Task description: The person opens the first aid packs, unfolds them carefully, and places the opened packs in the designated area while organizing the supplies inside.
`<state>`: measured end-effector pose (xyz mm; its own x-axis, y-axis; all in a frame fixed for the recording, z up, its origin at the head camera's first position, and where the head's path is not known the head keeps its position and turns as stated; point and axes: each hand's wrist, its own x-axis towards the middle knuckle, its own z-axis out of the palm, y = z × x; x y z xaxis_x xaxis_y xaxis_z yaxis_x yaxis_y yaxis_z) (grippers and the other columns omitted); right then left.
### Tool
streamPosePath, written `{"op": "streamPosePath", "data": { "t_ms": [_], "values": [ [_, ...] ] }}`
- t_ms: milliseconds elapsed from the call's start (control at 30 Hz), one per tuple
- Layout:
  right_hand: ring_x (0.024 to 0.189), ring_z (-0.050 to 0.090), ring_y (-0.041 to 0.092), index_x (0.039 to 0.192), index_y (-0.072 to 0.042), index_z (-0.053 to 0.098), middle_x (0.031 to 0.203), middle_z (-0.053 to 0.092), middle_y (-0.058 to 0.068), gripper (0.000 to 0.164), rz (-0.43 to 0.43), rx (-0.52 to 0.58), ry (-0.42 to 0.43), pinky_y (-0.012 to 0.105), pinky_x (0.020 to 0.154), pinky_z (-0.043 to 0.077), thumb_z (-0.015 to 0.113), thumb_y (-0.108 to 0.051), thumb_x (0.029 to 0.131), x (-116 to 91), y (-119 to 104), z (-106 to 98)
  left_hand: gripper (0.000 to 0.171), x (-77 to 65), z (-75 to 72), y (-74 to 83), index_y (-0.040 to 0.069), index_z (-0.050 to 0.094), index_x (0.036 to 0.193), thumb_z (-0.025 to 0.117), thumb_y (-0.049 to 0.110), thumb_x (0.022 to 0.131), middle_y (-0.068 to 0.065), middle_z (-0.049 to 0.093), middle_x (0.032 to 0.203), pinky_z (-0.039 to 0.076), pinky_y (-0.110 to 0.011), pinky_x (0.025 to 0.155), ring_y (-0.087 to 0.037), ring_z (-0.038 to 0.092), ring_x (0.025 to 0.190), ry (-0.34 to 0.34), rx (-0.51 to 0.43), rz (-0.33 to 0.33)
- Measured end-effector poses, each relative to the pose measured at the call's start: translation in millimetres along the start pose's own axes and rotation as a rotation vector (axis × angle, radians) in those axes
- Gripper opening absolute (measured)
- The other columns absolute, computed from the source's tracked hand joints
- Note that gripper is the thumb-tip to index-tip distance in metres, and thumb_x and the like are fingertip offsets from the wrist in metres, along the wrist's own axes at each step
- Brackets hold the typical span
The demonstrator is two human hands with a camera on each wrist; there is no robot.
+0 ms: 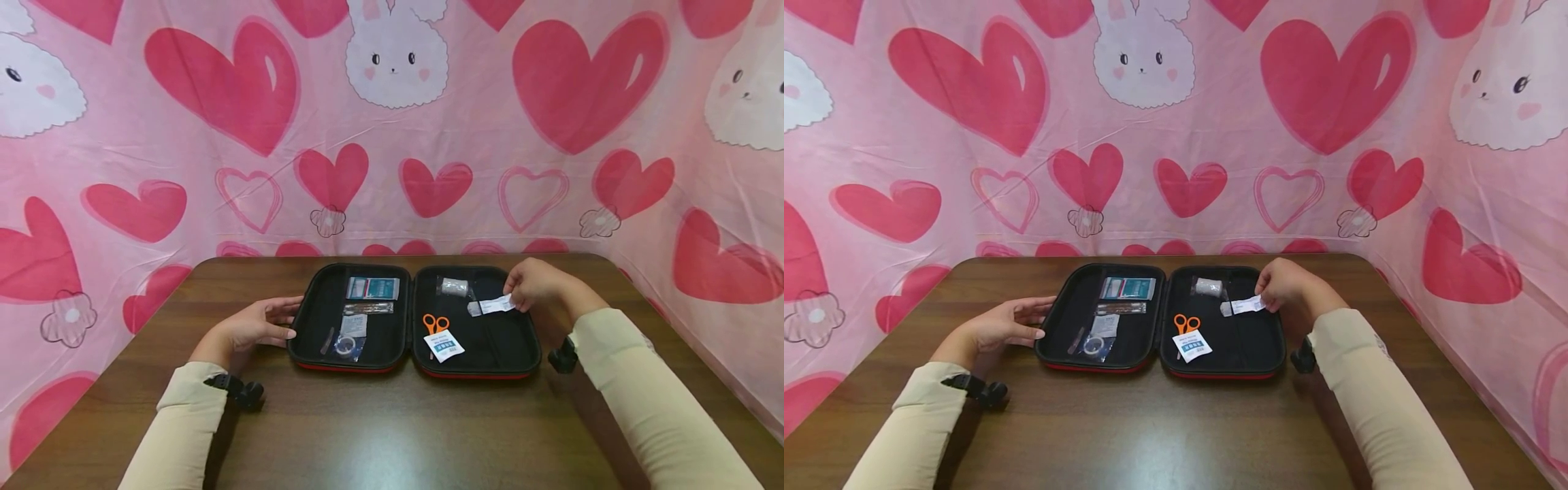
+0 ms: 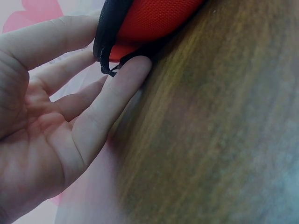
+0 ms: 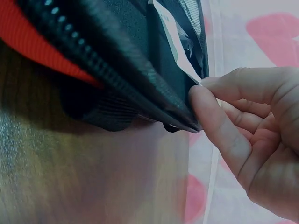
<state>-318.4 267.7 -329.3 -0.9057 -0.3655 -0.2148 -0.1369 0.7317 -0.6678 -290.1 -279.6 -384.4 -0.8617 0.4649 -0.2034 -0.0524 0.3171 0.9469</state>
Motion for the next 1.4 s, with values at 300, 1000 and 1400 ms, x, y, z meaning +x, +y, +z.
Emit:
{"op": "streamPosePath", "data": {
  "t_ms": [300, 1000, 1400],
  "values": [
    [0.066, 0.064, 0.019, 0.097, 0.015, 0.061, 0.077, 0.063, 0.012, 0.017, -0.008, 0.112, -0.029, 0.037, 0.065, 0.059, 0.065, 0.011, 0.081, 10.8, -4.8, 9.8, 0.082, 0.5, -0.1, -0.4, 0.002, 0.029, 0.152, 0.075, 0.005, 0.084, -0.029, 0.033, 0.149, 0.053, -0.043, 0.088, -0.031, 0.052, 0.120, -0.004, -0.013, -0.003],
    [0.066, 0.065, 0.018, 0.101, 0.018, 0.060, 0.079, 0.067, 0.015, 0.020, 0.009, 0.158, -0.063, 0.036, 0.066, 0.060, 0.065, 0.014, 0.082, 31.0, -9.5, 20.3, 0.082, 0.1, 0.4, 0.1, 0.002, 0.030, 0.152, 0.075, 0.005, 0.084, -0.029, 0.033, 0.149, 0.053, -0.043, 0.088, -0.032, 0.051, 0.120, 0.008, -0.012, -0.009],
    [0.064, 0.063, 0.019, 0.089, 0.011, 0.055, 0.076, 0.057, 0.012, 0.016, 0.030, 0.246, -0.008, 0.037, 0.066, 0.060, 0.064, 0.016, 0.076, 39.2, -9.1, 37.1, 0.082, 1.3, 0.2, -1.3, 0.003, 0.029, 0.152, 0.075, 0.006, 0.084, -0.029, 0.033, 0.149, 0.054, -0.043, 0.088, -0.031, 0.052, 0.119, 0.005, 0.002, -0.003]
  ]
}}
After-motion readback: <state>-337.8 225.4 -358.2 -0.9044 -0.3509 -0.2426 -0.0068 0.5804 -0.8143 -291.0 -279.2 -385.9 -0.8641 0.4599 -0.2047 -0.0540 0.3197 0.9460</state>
